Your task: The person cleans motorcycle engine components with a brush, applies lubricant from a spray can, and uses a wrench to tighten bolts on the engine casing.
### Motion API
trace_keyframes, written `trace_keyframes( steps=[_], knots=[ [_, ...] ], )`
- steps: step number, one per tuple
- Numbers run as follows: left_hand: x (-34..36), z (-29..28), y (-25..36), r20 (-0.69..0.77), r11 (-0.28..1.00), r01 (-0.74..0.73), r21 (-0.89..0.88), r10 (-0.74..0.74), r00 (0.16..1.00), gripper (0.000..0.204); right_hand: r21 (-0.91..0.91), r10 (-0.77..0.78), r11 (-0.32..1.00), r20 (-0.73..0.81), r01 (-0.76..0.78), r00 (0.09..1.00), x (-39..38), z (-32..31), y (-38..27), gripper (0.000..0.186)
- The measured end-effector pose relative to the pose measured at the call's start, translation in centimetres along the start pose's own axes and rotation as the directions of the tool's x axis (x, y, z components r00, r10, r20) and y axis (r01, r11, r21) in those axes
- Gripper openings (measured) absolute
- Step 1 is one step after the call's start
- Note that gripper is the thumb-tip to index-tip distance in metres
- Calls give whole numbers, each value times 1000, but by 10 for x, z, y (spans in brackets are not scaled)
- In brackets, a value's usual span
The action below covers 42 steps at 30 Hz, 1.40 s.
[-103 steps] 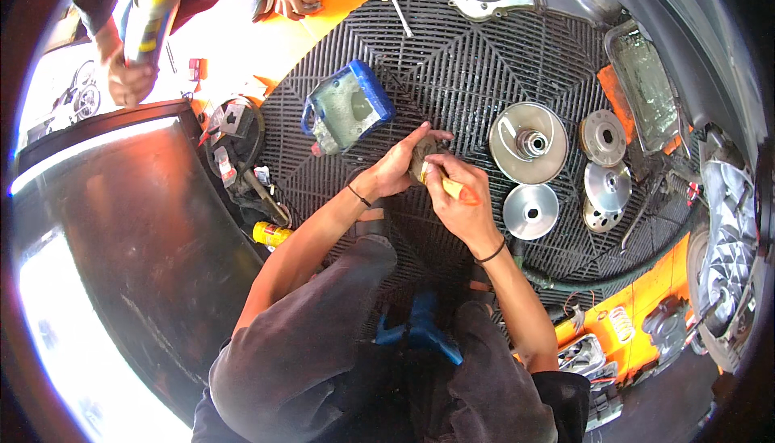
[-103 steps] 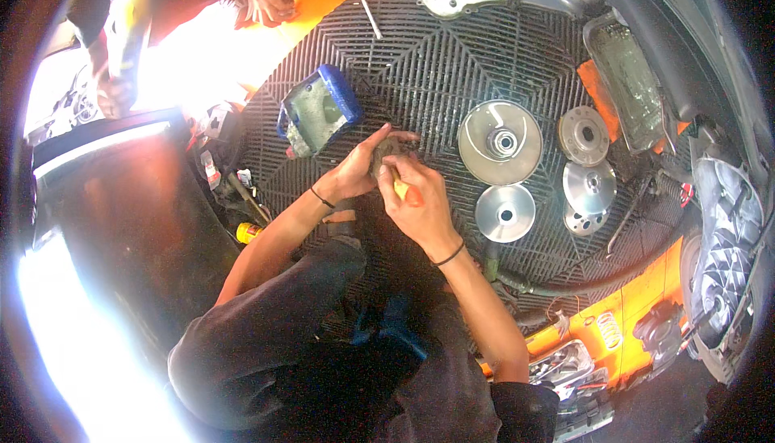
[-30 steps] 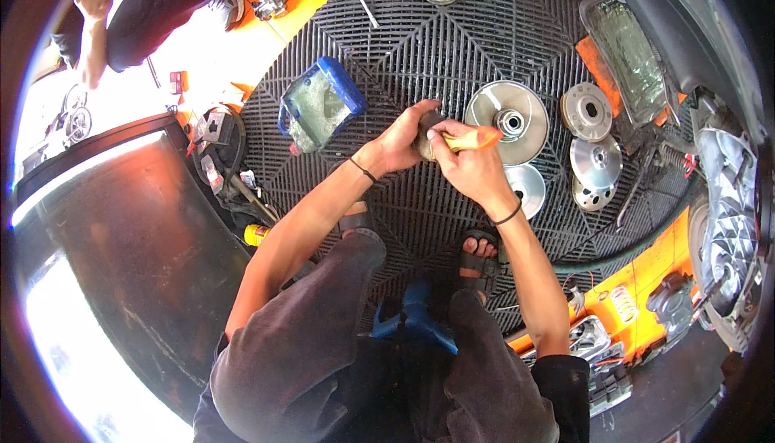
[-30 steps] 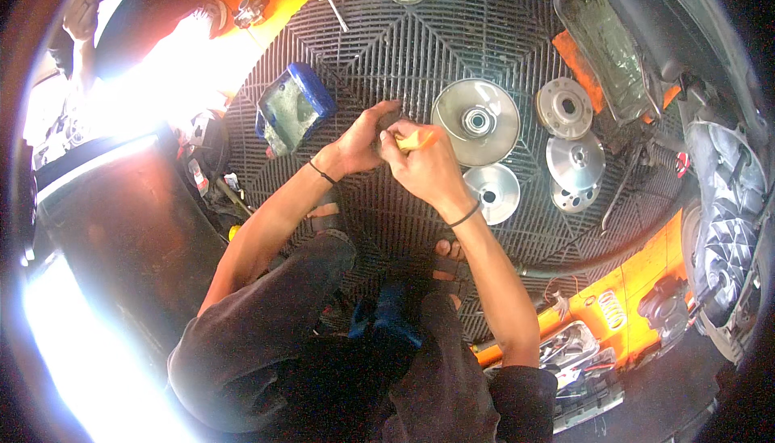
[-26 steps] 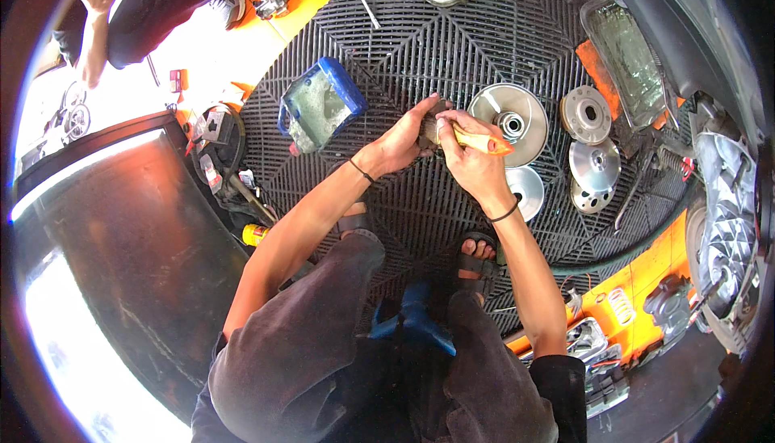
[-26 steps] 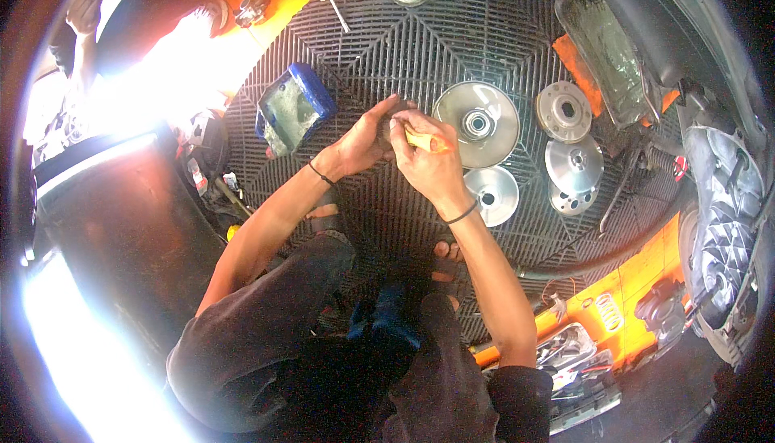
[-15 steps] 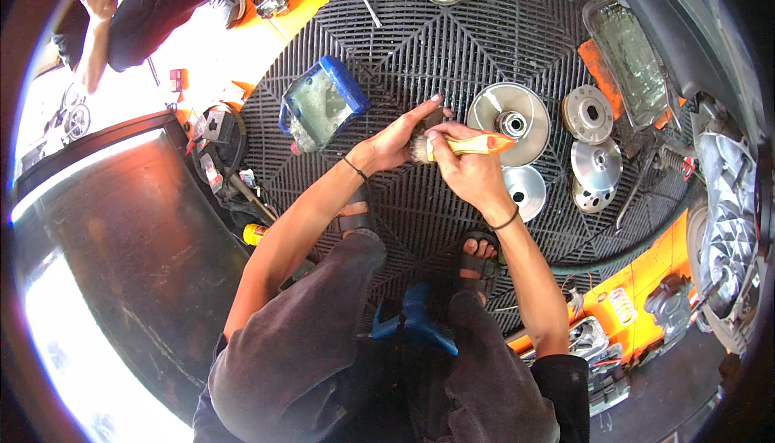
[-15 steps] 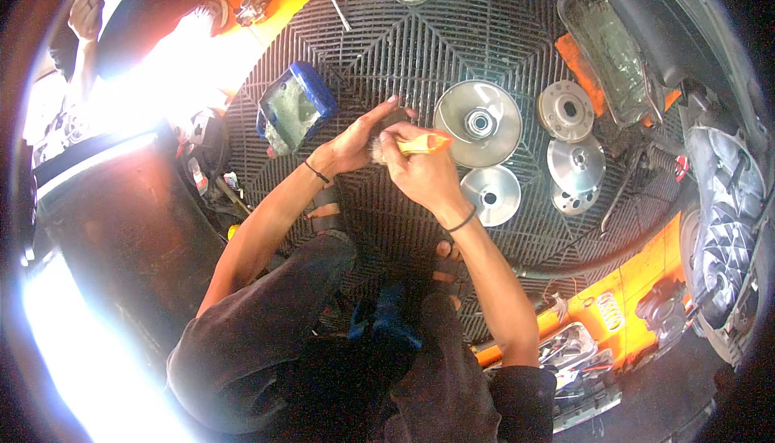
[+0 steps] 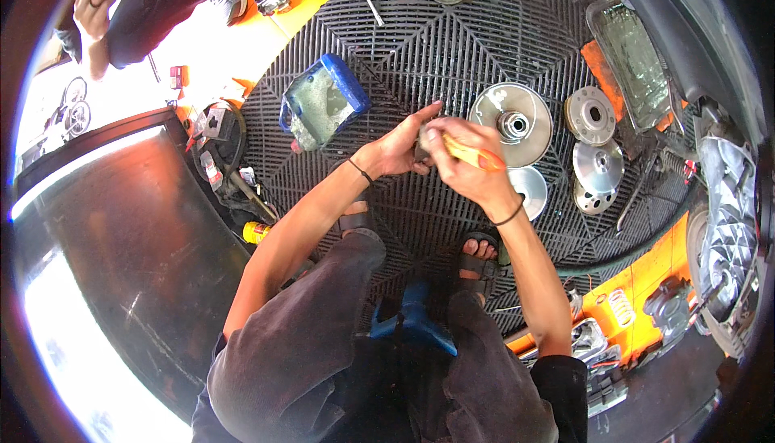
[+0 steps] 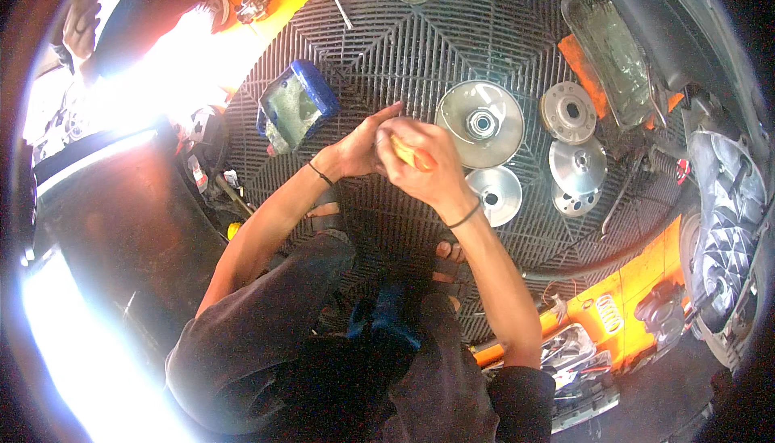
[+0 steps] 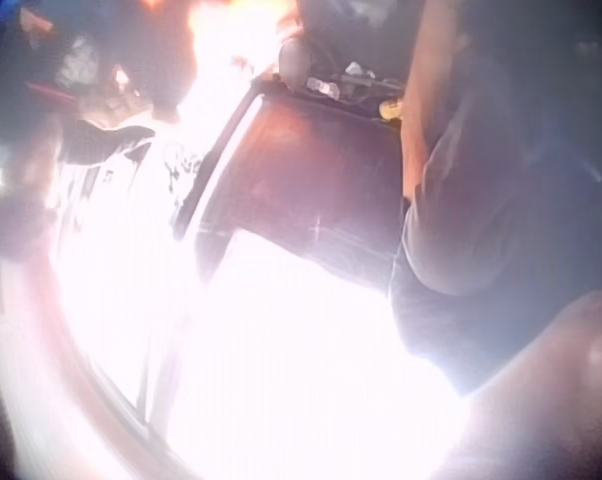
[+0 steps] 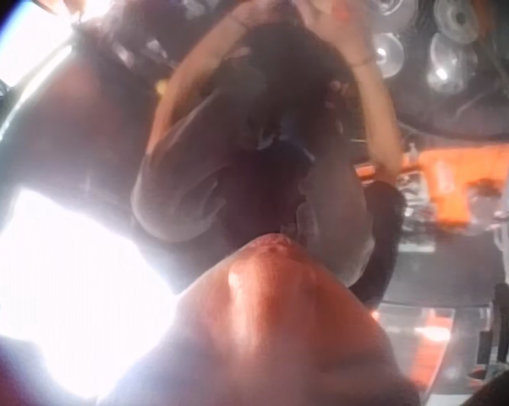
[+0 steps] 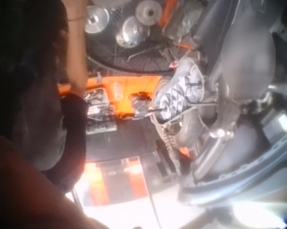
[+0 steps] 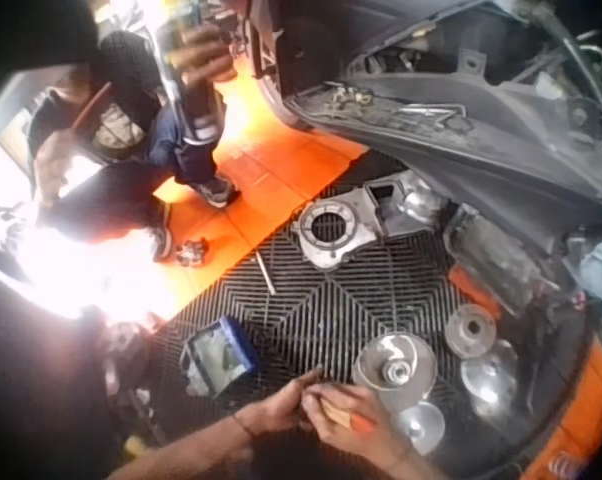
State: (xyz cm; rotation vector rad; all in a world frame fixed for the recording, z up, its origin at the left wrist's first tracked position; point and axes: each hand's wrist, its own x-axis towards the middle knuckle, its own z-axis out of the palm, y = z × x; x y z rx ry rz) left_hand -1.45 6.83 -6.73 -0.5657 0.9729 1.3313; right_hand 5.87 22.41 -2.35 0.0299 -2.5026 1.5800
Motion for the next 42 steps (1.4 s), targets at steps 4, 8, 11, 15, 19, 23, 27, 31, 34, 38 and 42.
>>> trace_keyframes(
  steps=[4,8,11,15,19,23,27,31,34,38,42],
  knots=[
    [2,5,-2,76,998,60,30,-62,995,53,-196,57,979,38,-48,998,0,-3,5,17],
    [1,3,-3,142,989,141,34,-144,979,54,-69,48,996,-25,-49,999,-4,-2,8,17],
    [1,0,-5,130,981,180,75,-188,973,52,-179,158,971,0,-156,987,-6,-5,8,16],
    [3,1,-11,78,996,74,52,-78,994,49,-86,170,979,-157,-185,973,-10,-12,5,13],
    [8,1,-13,47,991,-120,65,117,992,45,46,123,992,-152,-117,981,-16,-7,-3,11],
    [5,-8,-11,22,965,-78,252,75,997,45,-222,70,972,-38,-77,997,-10,-6,3,12],
    [1,-10,-18,48,974,-38,223,28,998,55,34,170,985,-147,-167,974,-12,-13,5,12],
    [6,-3,-19,135,984,-175,-39,179,974,68,32,94,995,-47,-93,994,-18,1,-7,10],
    [1,-1,-16,75,978,-207,23,205,976,68,-78,119,988,-136,-130,984,-19,-3,-13,11],
    [-3,5,-11,229,949,-286,-134,311,923,71,-104,49,990,-343,-90,938,-24,-3,-24,12],
    [-1,11,-8,325,903,-404,-147,430,842,72,-51,71,995,-276,-88,958,-33,11,-26,19]
  ],
)
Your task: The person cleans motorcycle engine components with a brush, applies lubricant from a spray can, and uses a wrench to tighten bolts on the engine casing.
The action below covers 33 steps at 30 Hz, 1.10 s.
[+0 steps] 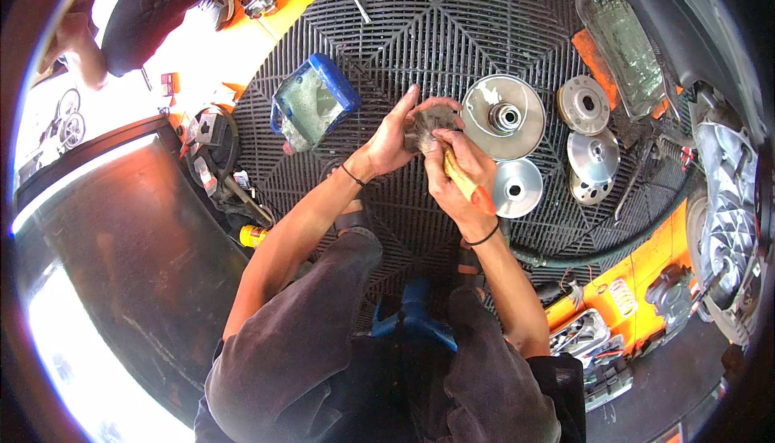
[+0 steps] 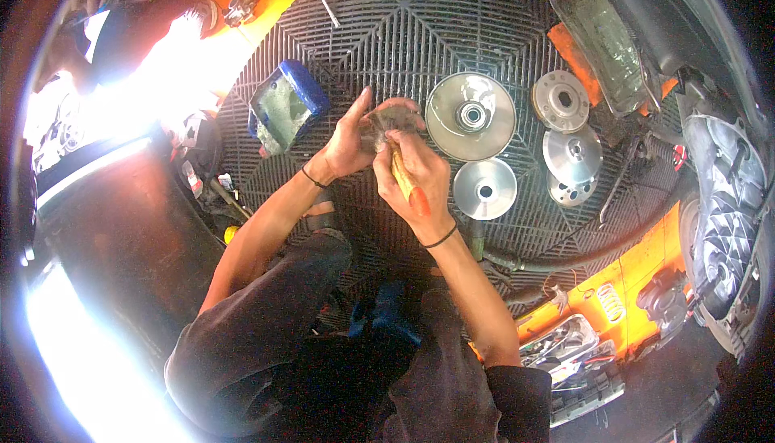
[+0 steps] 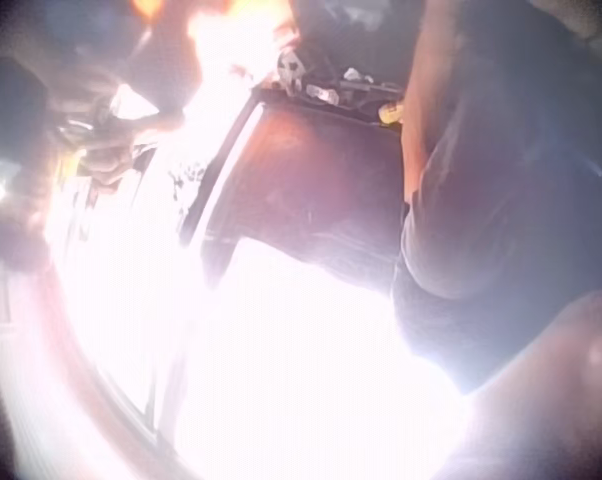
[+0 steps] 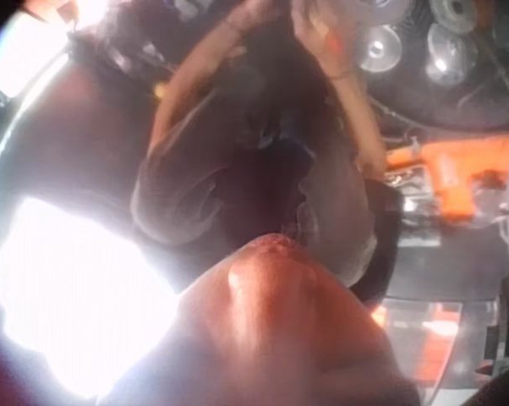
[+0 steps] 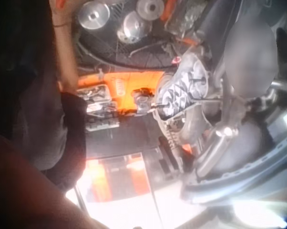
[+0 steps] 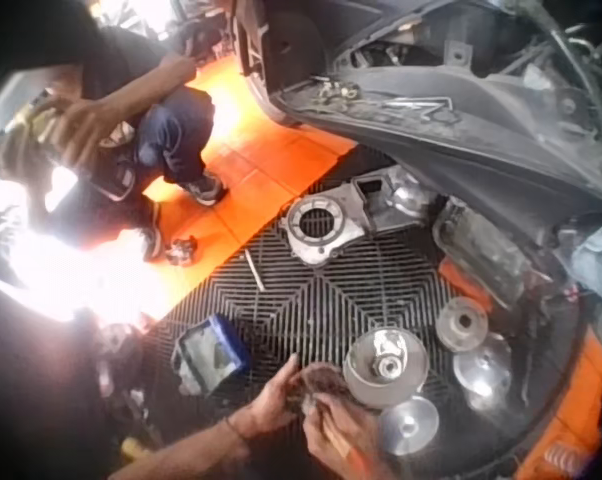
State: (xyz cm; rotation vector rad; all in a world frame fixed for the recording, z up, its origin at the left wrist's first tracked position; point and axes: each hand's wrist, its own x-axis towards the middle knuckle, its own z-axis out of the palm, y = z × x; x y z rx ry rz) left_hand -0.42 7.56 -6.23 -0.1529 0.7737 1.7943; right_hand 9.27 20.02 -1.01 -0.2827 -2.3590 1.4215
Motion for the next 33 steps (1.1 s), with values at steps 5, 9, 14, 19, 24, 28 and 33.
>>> trace_keyframes(
  steps=[5,9,14,19,24,28,33],
  knots=[
    [0,-3,2,-136,962,-126,244,162,977,66,41,91,995,86,-95,992,-6,14,10,27],
    [-1,-8,-1,-175,873,-128,470,235,956,58,76,-89,994,175,77,980,-7,21,12,25],
    [-3,-10,-3,-153,822,-17,569,127,980,50,-105,-35,993,92,45,995,-6,19,26,21],
    [-11,-11,0,-142,990,94,108,-78,987,50,123,49,991,70,-57,996,-9,13,32,21],
    [-6,-9,3,-33,939,45,-340,-60,998,65,145,303,945,-53,-293,952,-2,-4,30,25],
    [0,-3,-3,-151,887,5,-461,-84,985,60,76,24,997,78,-30,997,-12,19,14,22],
    [-3,-2,-1,-259,833,-113,-542,-37,965,50,78,-14,997,196,-1,980,-11,25,23,22]
  ],
)
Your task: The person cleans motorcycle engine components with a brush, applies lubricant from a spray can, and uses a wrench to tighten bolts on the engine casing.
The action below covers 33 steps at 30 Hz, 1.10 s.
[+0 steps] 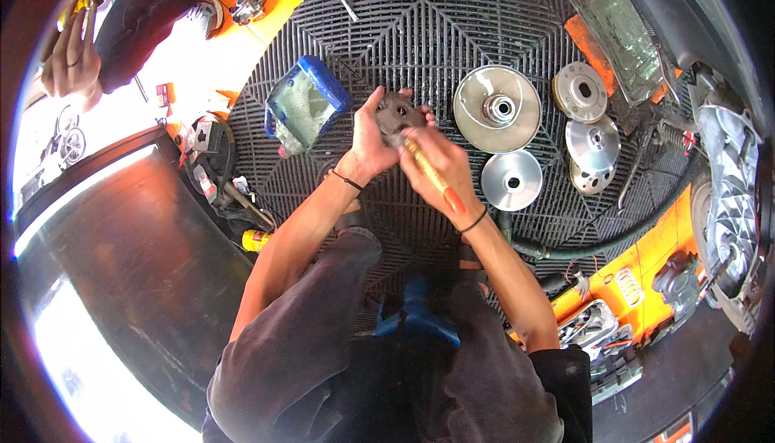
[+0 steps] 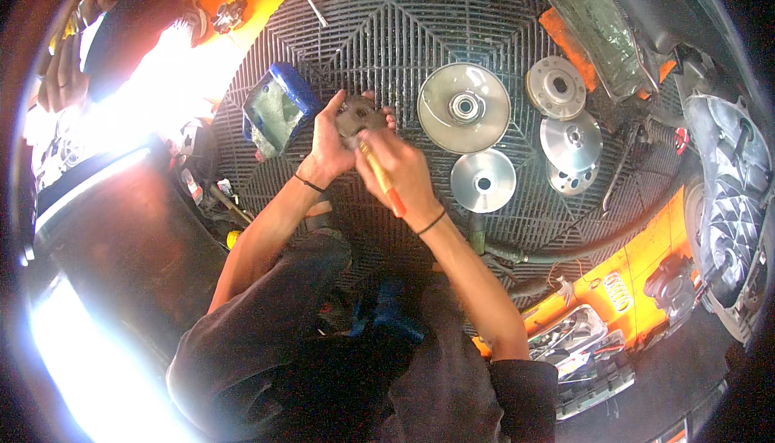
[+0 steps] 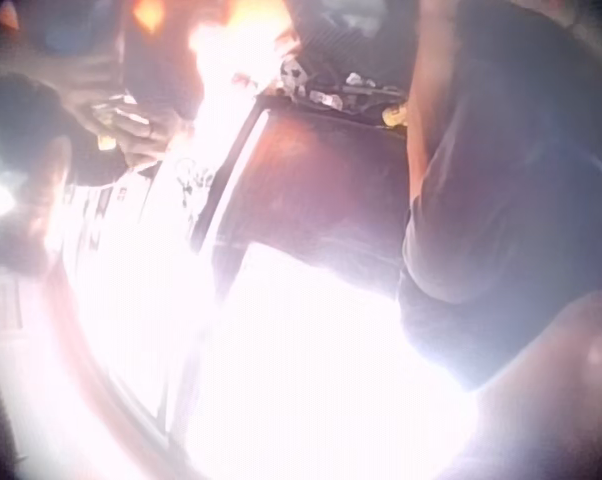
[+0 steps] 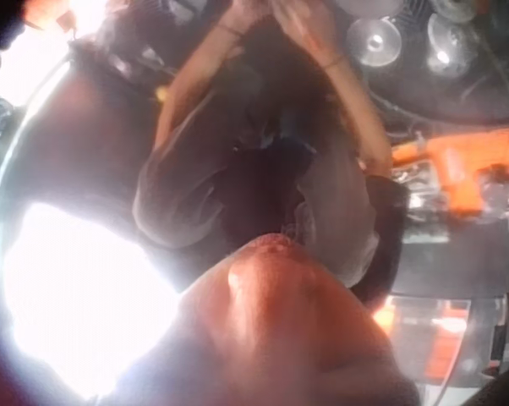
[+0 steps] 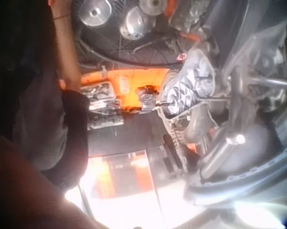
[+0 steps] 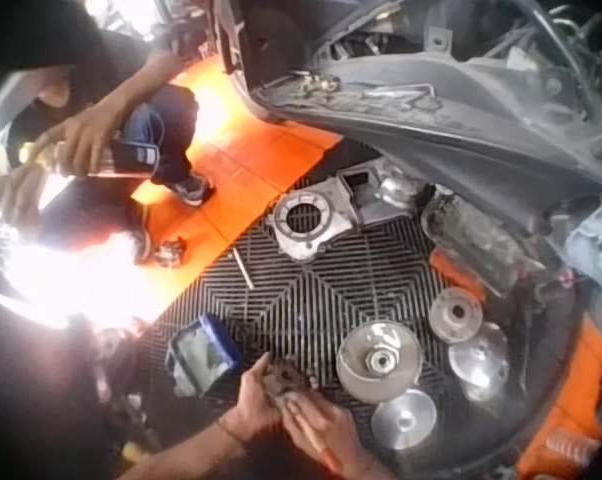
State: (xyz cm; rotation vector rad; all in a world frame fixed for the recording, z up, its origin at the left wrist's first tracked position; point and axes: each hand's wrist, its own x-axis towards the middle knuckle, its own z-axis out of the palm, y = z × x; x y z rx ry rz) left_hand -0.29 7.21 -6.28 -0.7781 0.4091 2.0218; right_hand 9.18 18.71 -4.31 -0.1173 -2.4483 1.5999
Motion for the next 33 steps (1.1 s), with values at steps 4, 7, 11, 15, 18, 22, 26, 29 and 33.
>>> trace_keyframes(
  steps=[4,7,11,15,18,22,26,29,33],
  knots=[
    [7,-2,-4,-38,997,-67,33,69,997,46,-214,-35,977,-190,-6,981,2,4,2,19],
    [8,-6,-5,-23,976,-127,176,133,991,46,-77,32,996,-142,-43,989,-1,3,-1,18],
    [11,-10,-5,-109,973,-128,190,151,983,47,-122,125,983,-111,-139,986,8,-13,10,16],
    [14,-10,2,-83,968,-146,204,166,983,48,-249,150,953,-106,-172,983,8,-24,13,15],
    [13,-14,-1,-95,981,12,194,6,995,48,-4,-58,998,-61,58,996,0,-18,9,14],
    [7,-18,-13,-246,951,58,305,19,969,45,-128,68,990,82,-57,994,-19,-22,11,15],
    [1,-17,-34,-251,923,179,340,-94,963,48,-35,40,999,11,-40,999,-38,-25,13,21],
    [0,-18,-40,-248,878,260,402,-169,954,49,-71,48,996,45,-45,998,-46,-27,14,17],
    [-1,-24,-34,-306,914,233,331,-129,943,50,-82,53,995,16,-51,998,-50,-26,14,18]
  ],
)
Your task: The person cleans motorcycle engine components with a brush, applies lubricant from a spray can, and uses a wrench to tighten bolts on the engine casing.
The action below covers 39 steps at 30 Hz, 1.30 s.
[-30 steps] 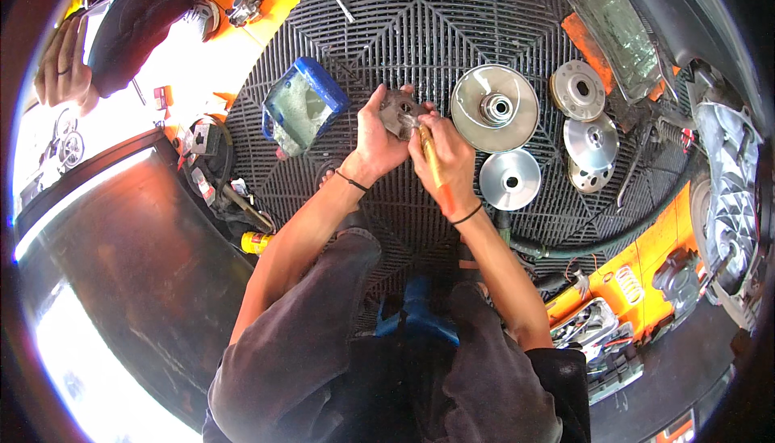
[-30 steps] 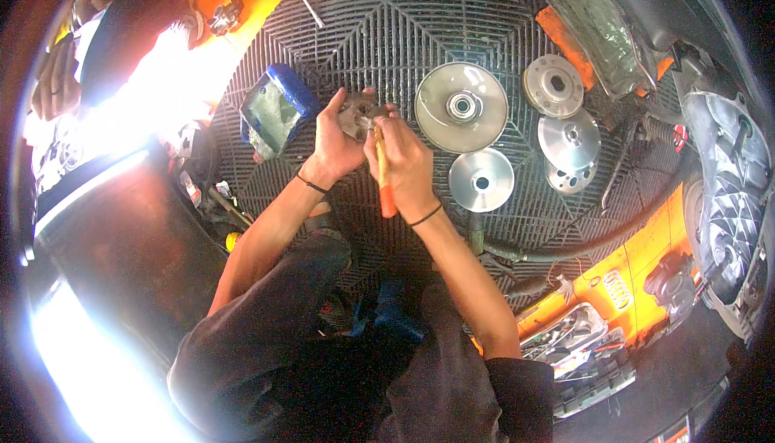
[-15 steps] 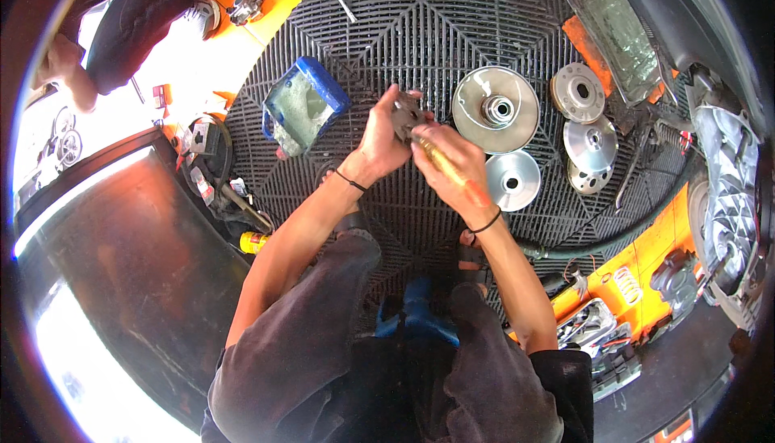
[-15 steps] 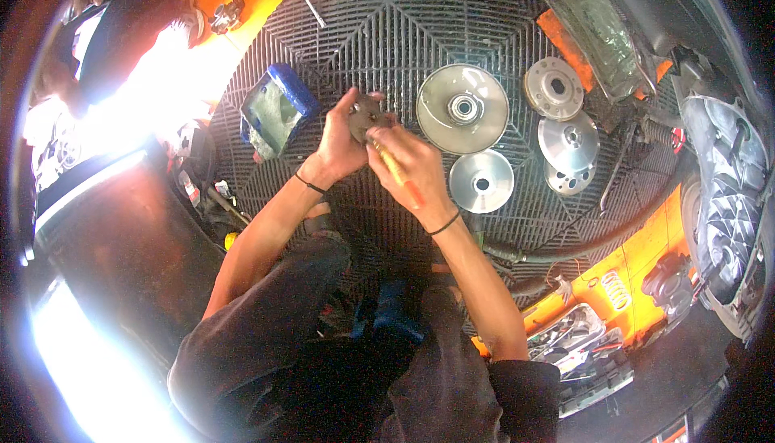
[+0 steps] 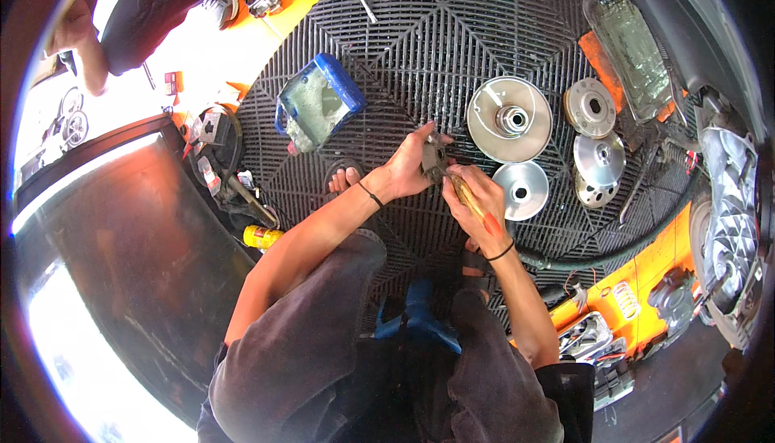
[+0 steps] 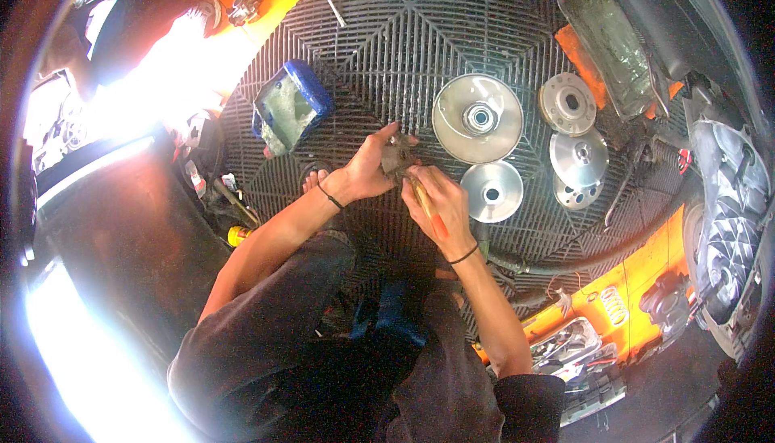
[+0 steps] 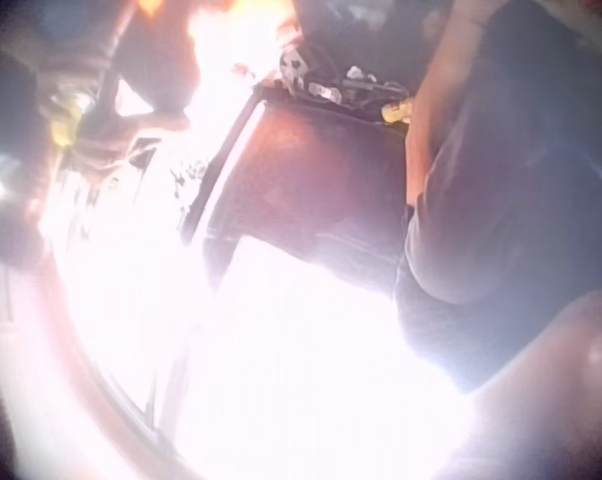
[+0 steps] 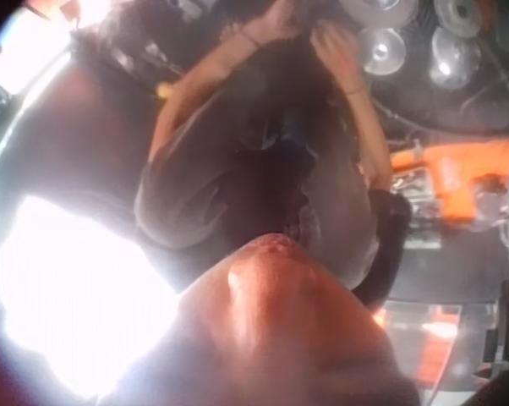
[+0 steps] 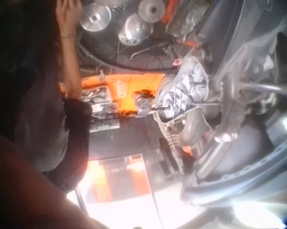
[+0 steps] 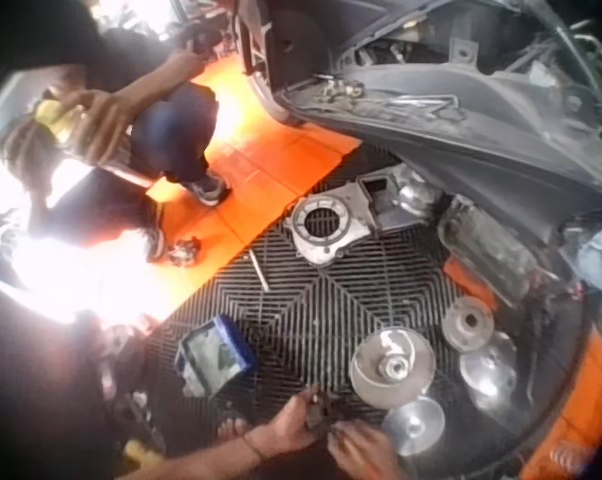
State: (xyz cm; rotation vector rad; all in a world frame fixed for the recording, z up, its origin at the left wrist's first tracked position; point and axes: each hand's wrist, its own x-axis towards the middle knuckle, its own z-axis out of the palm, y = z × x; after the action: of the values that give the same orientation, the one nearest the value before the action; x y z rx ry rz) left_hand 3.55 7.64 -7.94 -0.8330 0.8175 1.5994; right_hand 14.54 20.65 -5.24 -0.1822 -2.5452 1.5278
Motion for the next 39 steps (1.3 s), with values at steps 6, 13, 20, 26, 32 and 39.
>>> trace_keyframes(
  steps=[6,13,20,26,32,39],
  knots=[
    [1,-3,3,43,999,-25,30,23,999,51,-74,99,992,-5,-99,995,11,1,2,15],
    [-1,2,8,68,995,-70,72,65,996,48,-27,-24,999,-42,23,999,13,6,-2,18],
    [0,11,24,43,991,-62,115,57,997,47,-91,-126,988,-6,125,992,20,9,-5,24],
    [-1,16,31,46,991,-105,84,101,994,49,-52,-42,998,-119,36,992,32,6,-3,19],
    [-5,20,34,198,994,-97,-50,105,975,57,-54,34,998,-183,-44,983,39,17,-9,22],
    [-11,26,33,292,964,-87,-252,162,943,66,3,39,999,-320,-40,947,36,28,-23,19]
  ],
)
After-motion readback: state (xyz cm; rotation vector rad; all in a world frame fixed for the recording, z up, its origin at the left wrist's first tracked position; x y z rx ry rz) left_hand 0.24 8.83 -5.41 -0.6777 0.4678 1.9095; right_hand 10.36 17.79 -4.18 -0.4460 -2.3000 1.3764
